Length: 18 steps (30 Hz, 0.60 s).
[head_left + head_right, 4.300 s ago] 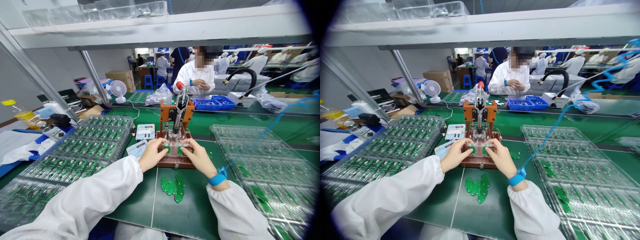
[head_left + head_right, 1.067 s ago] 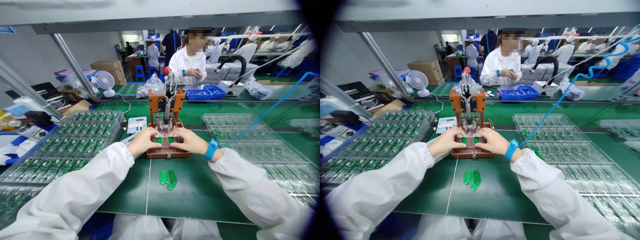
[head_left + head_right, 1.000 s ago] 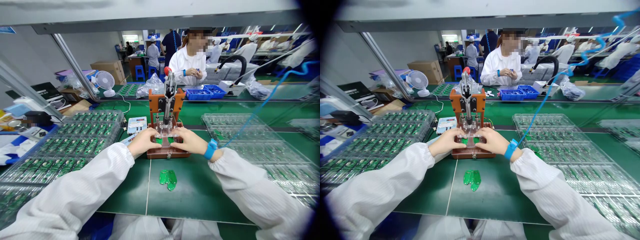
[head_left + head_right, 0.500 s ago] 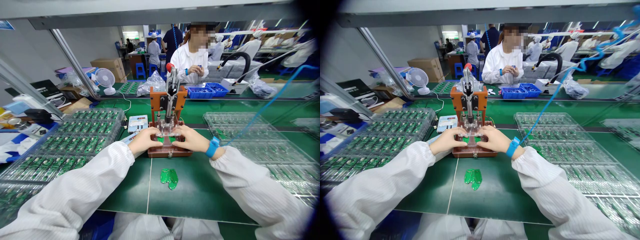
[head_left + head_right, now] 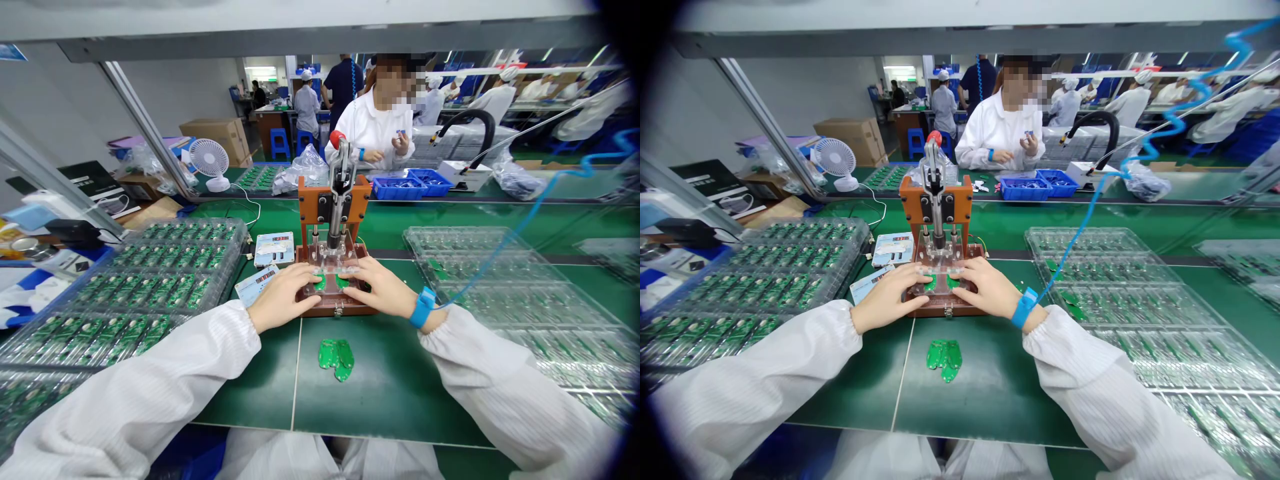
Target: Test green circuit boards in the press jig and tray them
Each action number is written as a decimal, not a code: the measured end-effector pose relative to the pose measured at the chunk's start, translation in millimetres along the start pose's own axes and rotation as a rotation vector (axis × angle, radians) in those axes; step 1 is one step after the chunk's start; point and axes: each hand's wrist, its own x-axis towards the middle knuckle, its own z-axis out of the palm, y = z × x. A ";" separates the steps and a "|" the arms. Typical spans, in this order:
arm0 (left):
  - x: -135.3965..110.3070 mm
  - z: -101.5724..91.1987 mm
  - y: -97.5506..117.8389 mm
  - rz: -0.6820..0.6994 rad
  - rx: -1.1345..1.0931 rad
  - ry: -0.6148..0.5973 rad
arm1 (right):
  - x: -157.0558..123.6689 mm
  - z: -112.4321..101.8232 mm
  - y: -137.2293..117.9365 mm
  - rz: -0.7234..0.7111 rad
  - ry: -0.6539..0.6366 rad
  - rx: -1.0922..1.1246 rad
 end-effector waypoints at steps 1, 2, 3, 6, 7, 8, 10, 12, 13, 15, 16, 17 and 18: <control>-1.8 0.2 -0.3 0.008 0.012 -0.010 | -0.7 0.2 -1.5 0.003 0.005 0.002; -3.4 0.4 -1.0 0.014 0.020 -0.021 | -1.5 -0.2 -3.2 0.004 0.010 0.005; -4.8 0.6 -2.0 0.021 0.025 -0.033 | -2.4 -1.2 -4.8 0.005 0.016 0.007; -8.2 2.3 -6.4 0.043 0.049 -0.070 | -3.7 -9.3 -4.9 0.012 0.058 0.016; -9.0 3.3 -8.0 0.051 0.060 -0.079 | -2.9 -14.1 -2.6 0.025 0.091 0.015; -9.6 4.4 -9.3 0.057 0.069 -0.084 | -1.2 -20.1 0.9 0.045 0.138 0.010; -10.1 6.4 -11.0 0.065 0.085 -0.084 | 6.3 -36.3 10.1 0.103 0.266 -0.008; -9.7 7.6 -11.8 0.066 0.089 -0.084 | 20.0 -57.4 18.9 0.160 0.402 -0.030; -9.4 8.0 -12.2 0.065 0.085 -0.085 | 29.2 -69.3 22.2 0.181 0.465 -0.038; -9.2 8.6 -13.2 0.067 0.062 -0.086 | 52.0 -93.4 26.3 0.191 0.591 -0.040; -9.5 9.1 -14.0 0.071 0.044 -0.083 | 65.2 -104.5 27.4 0.174 0.643 -0.031; -10.0 9.6 -14.9 0.077 0.026 -0.078 | 79.4 -114.3 28.2 0.144 0.676 -0.015; -10.7 10.2 -15.8 0.085 0.008 -0.068 | 94.2 -122.4 28.9 0.109 0.690 0.009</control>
